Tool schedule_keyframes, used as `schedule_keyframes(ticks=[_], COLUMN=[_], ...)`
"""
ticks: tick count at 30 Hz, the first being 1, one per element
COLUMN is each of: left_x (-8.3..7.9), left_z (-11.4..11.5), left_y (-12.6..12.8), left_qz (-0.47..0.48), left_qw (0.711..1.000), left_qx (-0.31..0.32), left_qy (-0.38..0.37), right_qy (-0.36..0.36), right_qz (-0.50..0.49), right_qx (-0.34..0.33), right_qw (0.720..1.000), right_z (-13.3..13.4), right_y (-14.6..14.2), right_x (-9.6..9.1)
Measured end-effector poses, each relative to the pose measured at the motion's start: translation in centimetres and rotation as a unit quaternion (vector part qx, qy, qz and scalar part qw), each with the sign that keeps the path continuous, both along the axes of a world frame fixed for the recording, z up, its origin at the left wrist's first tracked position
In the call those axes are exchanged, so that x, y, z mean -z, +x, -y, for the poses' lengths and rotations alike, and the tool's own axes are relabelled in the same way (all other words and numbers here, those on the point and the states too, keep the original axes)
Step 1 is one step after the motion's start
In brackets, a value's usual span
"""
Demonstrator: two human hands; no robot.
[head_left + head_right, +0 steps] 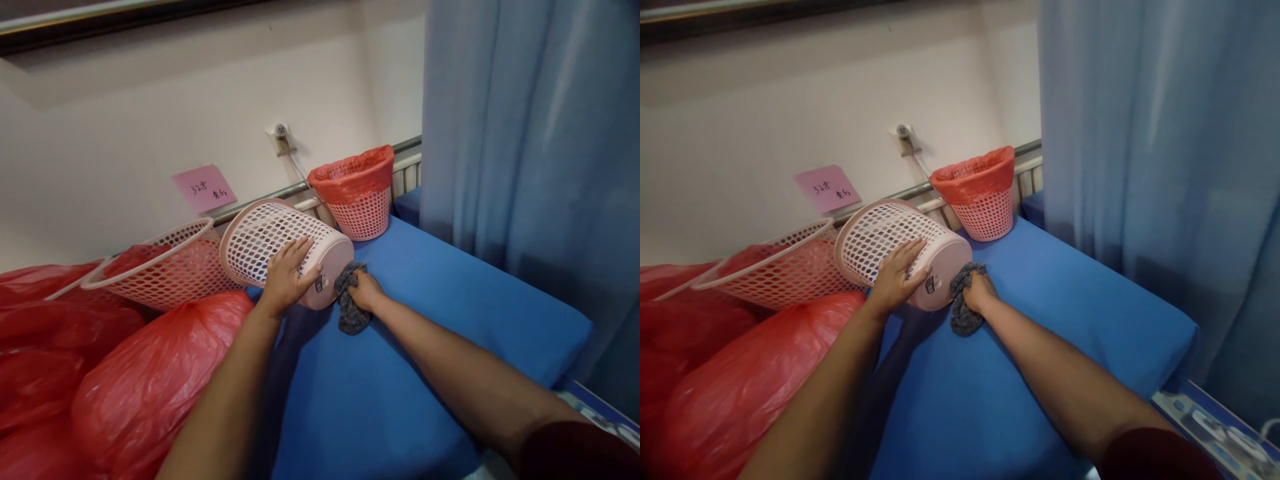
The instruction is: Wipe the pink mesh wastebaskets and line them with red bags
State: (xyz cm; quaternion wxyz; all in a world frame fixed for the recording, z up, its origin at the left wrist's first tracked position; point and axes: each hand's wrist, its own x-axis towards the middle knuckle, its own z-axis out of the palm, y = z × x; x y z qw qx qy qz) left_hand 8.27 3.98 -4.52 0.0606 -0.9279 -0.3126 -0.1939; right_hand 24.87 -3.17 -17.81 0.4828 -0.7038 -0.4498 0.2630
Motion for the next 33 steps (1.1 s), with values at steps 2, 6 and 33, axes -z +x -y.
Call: schedule_keyframes(ticks=[2,6,33], left_x=[0.0,0.0,1.0], left_z=[0.0,0.0,0.3], left_y=[0.0,0.0,-1.0], left_qz=[-0.003,-0.002,0.026], left_qw=[1.0,1.0,1.0], left_qx=[0.0,-0.002,-0.017], left_qy=[0.0,0.002,0.001], right_qy=[-0.002,0.018,0.025], right_qz=[-0.003,-0.031,0.051], right_qx=[-0.065,-0.187,0.027], right_qw=[0.998,0.982,0.998], right_z=[1.0,2.9,0.9], right_y=[-1.1,-2.3,0.1], right_x=[-0.3,-1.5,-0.8])
